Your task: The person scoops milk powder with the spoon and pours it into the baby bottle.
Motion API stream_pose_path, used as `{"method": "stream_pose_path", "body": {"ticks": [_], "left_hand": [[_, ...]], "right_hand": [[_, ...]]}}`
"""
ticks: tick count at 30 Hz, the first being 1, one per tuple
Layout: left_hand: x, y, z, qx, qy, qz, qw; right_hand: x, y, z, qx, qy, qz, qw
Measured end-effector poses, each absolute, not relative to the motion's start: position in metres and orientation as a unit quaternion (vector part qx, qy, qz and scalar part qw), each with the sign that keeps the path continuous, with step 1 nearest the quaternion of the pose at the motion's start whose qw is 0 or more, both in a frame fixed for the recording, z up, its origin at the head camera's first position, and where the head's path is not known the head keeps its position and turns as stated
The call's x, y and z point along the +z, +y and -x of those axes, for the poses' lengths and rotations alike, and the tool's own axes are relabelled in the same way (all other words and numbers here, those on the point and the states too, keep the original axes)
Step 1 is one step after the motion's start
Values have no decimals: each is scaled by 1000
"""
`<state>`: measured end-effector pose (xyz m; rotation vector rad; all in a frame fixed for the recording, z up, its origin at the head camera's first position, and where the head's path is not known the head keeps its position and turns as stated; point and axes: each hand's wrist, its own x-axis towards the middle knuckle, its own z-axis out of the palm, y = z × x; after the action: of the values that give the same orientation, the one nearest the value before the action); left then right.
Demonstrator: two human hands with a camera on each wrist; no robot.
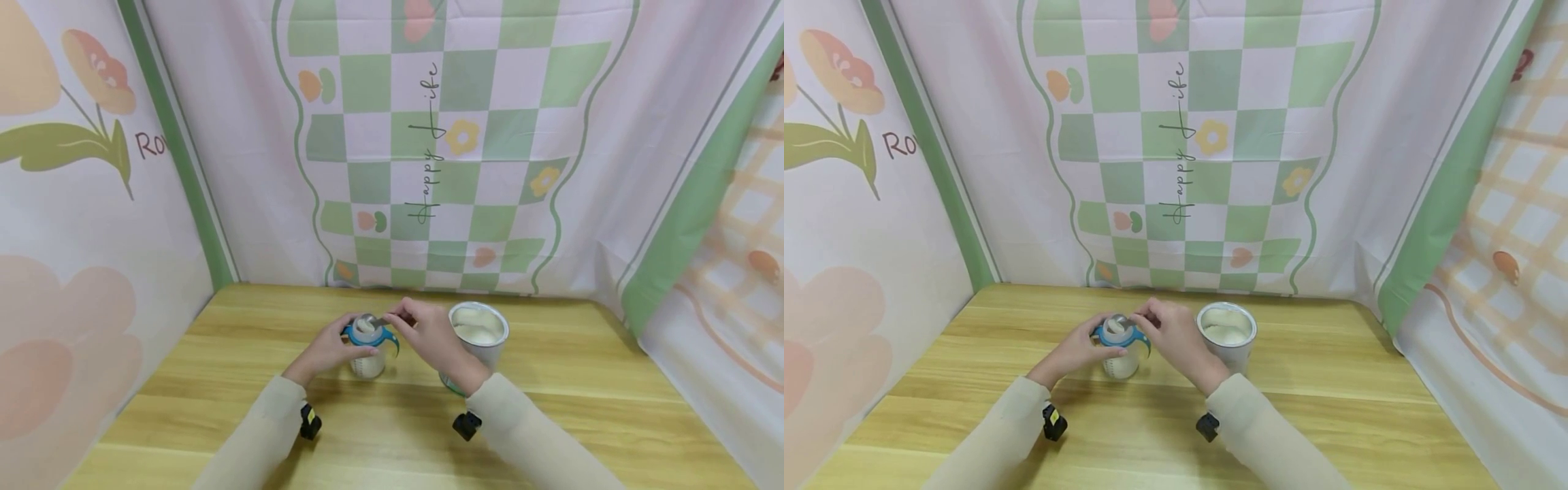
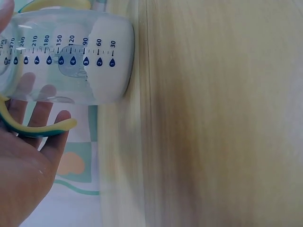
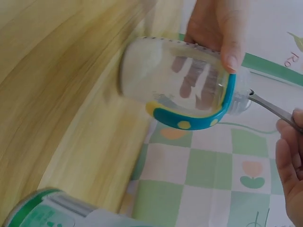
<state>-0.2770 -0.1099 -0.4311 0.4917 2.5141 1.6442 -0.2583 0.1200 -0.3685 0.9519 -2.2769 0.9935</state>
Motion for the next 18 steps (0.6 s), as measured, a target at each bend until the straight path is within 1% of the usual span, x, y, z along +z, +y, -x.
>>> {"method": "stream_pose_path", "body": {"ticks": [4, 14, 18], "left_hand": [[-432, -110, 277, 544, 822, -163, 48], [-433, -111, 278, 544, 822, -160, 55], [-432, -111, 277, 544, 823, -152, 61]], "right_hand": [[-370, 120, 257, 337, -819, -379, 267], [-374, 122, 256, 293, -804, -406, 320], [-376, 123, 258, 279, -798, -420, 331]]}}
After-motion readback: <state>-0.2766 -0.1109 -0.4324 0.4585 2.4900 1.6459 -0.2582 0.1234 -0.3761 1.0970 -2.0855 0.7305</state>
